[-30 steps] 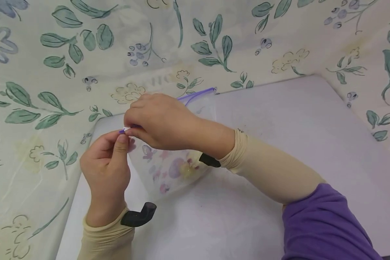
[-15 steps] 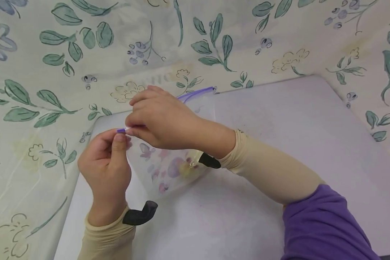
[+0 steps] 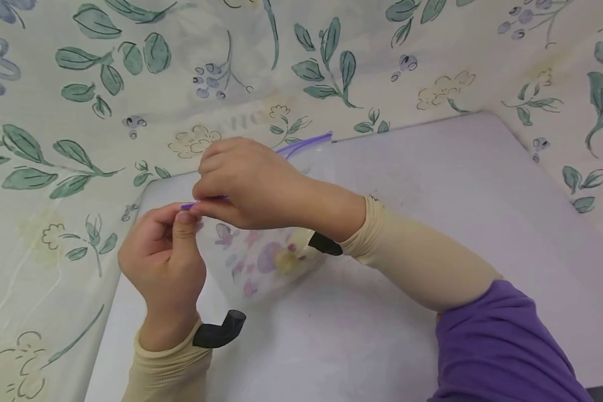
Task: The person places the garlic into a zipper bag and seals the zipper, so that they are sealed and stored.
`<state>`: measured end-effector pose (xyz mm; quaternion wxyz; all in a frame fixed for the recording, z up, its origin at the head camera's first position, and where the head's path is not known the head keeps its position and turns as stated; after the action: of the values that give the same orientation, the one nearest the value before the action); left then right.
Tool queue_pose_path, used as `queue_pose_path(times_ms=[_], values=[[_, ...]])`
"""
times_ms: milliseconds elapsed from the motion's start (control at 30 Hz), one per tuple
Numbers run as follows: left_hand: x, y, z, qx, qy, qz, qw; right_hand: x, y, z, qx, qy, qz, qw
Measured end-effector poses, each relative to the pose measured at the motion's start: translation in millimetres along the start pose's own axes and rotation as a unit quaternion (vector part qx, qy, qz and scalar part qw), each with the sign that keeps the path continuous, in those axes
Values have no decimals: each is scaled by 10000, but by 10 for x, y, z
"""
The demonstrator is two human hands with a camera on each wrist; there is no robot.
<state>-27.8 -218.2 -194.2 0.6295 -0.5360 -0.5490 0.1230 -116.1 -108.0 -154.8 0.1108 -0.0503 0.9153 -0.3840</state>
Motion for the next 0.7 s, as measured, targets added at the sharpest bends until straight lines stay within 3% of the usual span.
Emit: queue_pose_path(times_ms=[133,367,500,700], values=[[-45,-31,-83,302,101,-308,9990,120,103,-72,-105,-27,164,9998],[-242,-99,-274,602,734,-1045,9900,495,435,-200,-365,-14,900,9953],[-302,-106,-314,672,805,-1173,9875,630,619,-259,-453,-31,1199,9917],[-342,-114,-362,782,683,-1241,9868,697,750,-360,-548,41,1308,9899]])
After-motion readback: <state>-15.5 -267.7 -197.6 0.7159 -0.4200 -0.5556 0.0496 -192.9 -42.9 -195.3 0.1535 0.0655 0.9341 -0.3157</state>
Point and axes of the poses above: each hand's wrist, its own y-axis away from the middle knuckle, its own z-axis out of the palm, x = y × z, the point moved 7 cm from there along -y, towards the middle knuckle, and after that the axes turned 3 degrees about -y, right-handed, at the moved point
